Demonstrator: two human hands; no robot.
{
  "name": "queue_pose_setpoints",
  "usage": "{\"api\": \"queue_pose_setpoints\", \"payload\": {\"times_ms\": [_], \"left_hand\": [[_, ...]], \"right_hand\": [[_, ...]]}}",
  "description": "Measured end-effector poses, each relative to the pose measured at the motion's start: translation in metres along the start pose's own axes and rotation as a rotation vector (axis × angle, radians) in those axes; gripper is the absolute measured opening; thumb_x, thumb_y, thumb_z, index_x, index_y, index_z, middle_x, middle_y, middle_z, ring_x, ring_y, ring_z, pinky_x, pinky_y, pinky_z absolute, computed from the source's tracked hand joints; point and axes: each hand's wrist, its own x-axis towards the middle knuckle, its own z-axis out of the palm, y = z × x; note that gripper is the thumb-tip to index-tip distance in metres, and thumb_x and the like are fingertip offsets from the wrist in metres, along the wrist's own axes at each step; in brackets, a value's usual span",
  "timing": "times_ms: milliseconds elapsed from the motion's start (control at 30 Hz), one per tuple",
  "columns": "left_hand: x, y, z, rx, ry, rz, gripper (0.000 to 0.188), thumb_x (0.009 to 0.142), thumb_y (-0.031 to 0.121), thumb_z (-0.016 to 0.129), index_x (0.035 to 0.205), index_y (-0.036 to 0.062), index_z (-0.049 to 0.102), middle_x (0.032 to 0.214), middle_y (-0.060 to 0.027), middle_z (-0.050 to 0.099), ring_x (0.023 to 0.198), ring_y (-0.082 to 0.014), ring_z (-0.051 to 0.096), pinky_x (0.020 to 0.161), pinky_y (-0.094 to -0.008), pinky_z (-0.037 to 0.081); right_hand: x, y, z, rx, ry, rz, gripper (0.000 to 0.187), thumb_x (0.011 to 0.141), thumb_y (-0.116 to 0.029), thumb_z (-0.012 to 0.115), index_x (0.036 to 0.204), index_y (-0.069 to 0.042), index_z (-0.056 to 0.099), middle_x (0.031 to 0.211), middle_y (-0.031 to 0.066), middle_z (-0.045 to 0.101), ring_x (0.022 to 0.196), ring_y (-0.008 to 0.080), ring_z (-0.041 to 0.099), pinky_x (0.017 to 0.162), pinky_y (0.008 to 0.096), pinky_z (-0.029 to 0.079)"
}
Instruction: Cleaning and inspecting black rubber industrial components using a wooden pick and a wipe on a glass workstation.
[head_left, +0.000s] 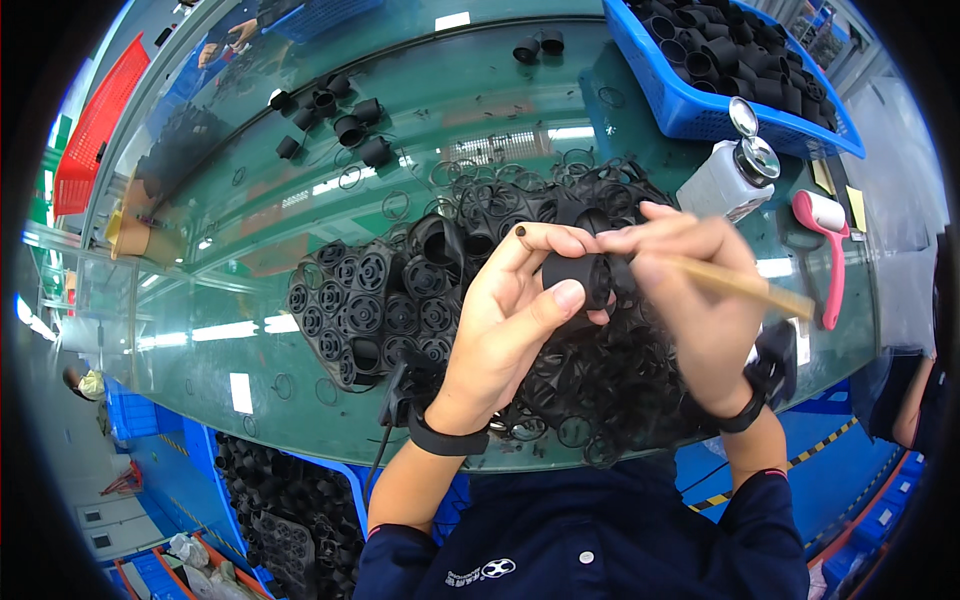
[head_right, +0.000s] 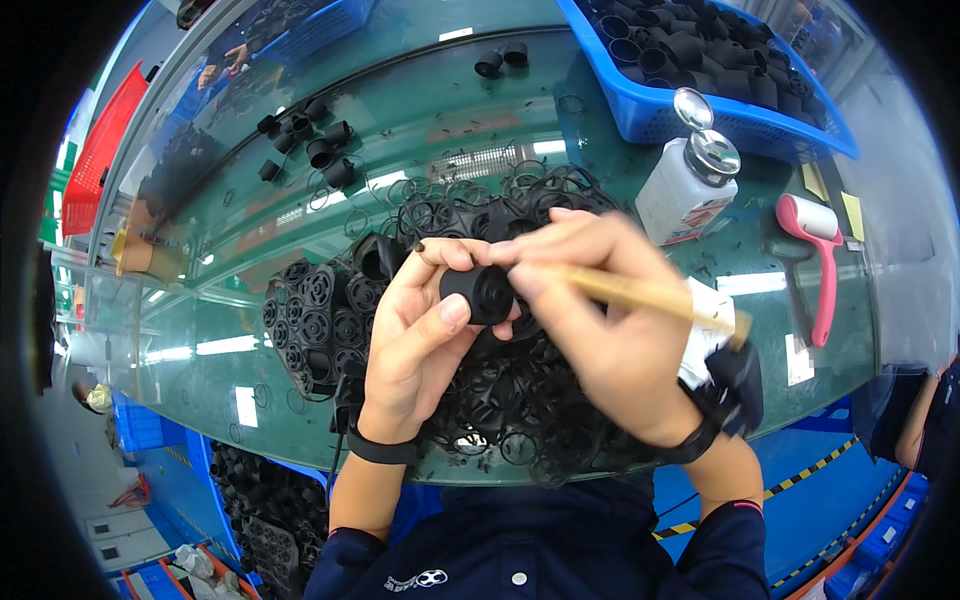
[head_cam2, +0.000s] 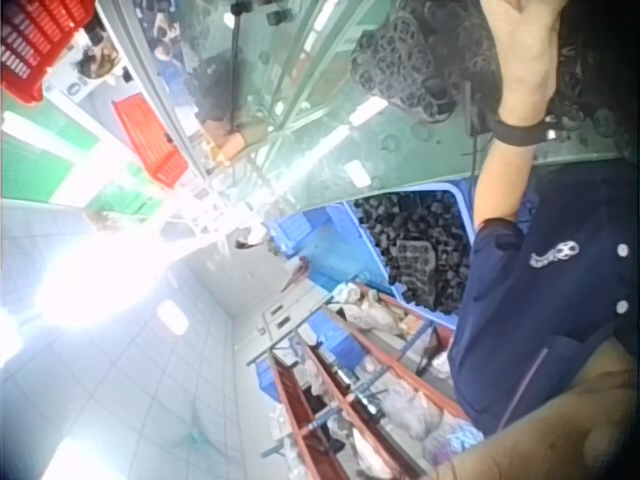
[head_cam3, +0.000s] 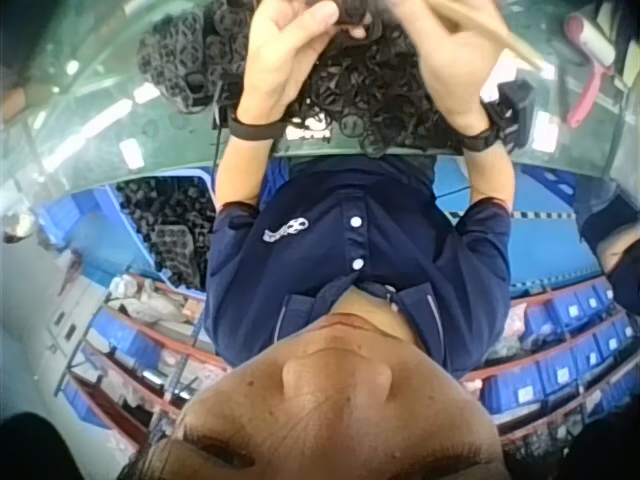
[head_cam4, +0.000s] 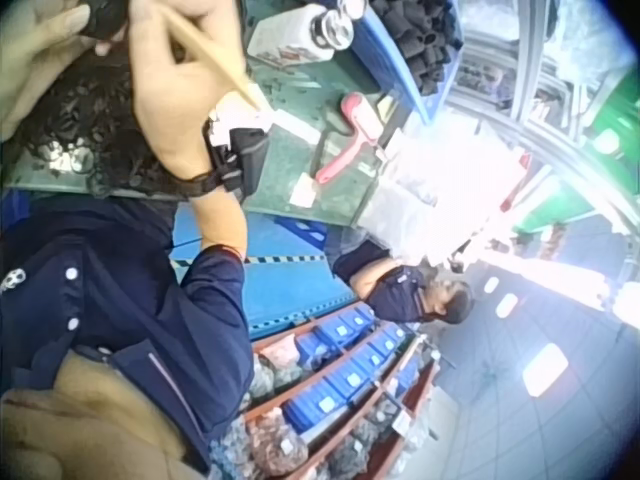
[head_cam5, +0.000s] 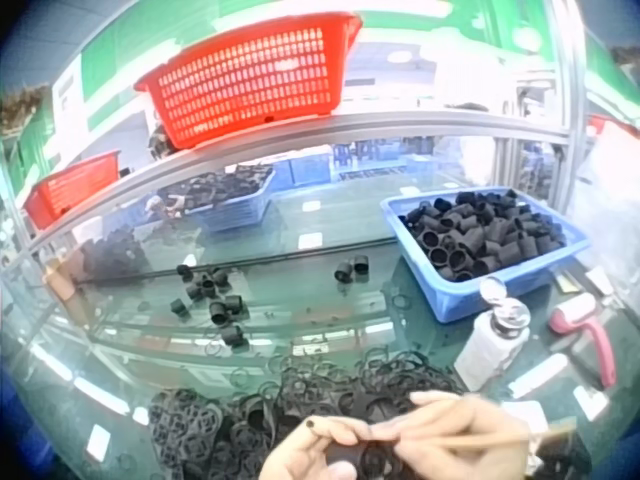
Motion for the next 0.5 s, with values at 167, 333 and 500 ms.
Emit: {"api": "queue_pose_setpoints", "payload": {"times_ms": [167,333,500], "left_hand": [[0.0,0.001,0.0,-0.07,0.001,-0.061,0.026,0.084,0.014,0.058,0.104,0.0038,0.047,0.116,-0.0168,0.05,0.096,-0.0263,0.056,0.081,-0.0363,0.048],[0.001,-0.002,-0.002,-0.022,0.056,0.003,0.023,0.086,0.014,0.057,0.104,0.0039,0.047,0.115,-0.0161,0.05,0.097,-0.0259,0.056,0.085,-0.0372,0.048],[0.001,-0.002,0.0,0.125,0.079,0.103,0.026,0.082,0.008,0.061,0.105,0.0031,0.048,0.113,-0.0129,0.05,0.103,-0.0202,0.052,0.089,-0.0338,0.044]], "right_hand": [[0.005,0.008,-0.001,0.393,0.088,0.223,0.006,0.082,-0.002,0.06,0.087,0.002,0.058,0.091,0.0138,0.065,0.089,0.0155,0.059,0.081,0.0272,0.045],[-0.002,0.005,0.005,0.126,0.094,0.138,0.007,0.082,-0.002,0.06,0.088,0.001,0.06,0.094,0.0128,0.064,0.079,0.0141,0.062,0.083,0.0296,0.043],[0.002,0.002,0.0,-0.136,0.055,-0.028,0.022,0.094,-0.012,0.047,0.108,0.002,0.059,0.091,0.0127,0.064,0.065,0.0131,0.062,0.064,0.0251,0.048]]}}
